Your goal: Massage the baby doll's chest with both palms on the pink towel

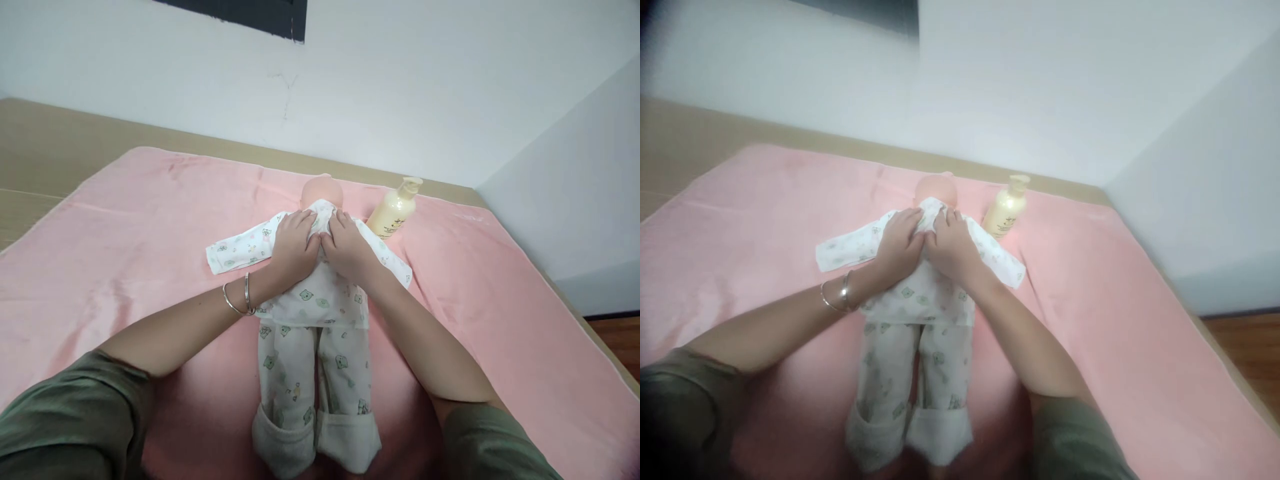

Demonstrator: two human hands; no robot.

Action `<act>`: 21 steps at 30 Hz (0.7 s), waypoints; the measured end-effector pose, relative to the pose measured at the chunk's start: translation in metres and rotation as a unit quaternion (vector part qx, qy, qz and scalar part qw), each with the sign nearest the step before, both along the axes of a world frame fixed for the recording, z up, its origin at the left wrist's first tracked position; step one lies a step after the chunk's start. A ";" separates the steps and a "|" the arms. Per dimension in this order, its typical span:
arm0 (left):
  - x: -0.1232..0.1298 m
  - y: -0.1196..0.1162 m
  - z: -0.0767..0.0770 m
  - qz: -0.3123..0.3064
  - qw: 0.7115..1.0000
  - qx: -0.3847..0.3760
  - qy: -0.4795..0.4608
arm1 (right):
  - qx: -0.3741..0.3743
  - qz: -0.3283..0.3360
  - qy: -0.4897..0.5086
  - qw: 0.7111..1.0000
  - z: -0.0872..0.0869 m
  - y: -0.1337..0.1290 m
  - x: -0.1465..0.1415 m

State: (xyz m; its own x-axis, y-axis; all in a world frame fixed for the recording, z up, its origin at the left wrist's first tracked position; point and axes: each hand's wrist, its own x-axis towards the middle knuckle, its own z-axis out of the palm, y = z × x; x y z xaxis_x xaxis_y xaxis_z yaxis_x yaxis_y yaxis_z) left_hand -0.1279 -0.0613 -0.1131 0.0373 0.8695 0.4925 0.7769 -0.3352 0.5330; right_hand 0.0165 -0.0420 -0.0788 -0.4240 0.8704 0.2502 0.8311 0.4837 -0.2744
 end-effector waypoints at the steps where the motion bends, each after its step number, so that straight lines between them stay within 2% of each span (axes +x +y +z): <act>1: 0.000 -0.002 0.000 -0.004 1.000 0.009 0.003 | -0.010 -0.016 0.018 1.000 0.000 0.006 0.001; 4: 0.000 -0.002 0.001 -0.005 1.000 0.018 -0.005 | -0.027 -0.032 0.047 0.998 -0.001 0.016 0.004; 6: -0.002 0.002 0.003 0.006 1.000 0.002 -0.020 | -0.018 -0.030 0.040 0.999 -0.003 0.014 0.004; 10: -0.009 0.015 0.010 0.021 0.998 -0.064 -0.017 | 0.055 -0.005 -0.003 0.998 -0.009 -0.009 0.000; 13: -0.007 0.016 0.013 0.021 0.997 -0.072 0.023 | 0.098 0.034 -0.026 0.994 -0.008 -0.022 -0.003; 15: -0.002 0.009 0.012 0.024 0.996 -0.067 0.051 | 0.067 0.034 -0.024 0.997 -0.001 -0.019 -0.002; 18: 0.008 -0.009 0.009 0.012 0.996 -0.054 0.073 | -0.027 -0.024 0.000 0.999 0.009 0.001 0.004; 21: 0.012 -0.019 0.008 -0.016 0.996 -0.044 0.082 | -0.044 -0.058 0.002 0.997 0.010 0.016 0.008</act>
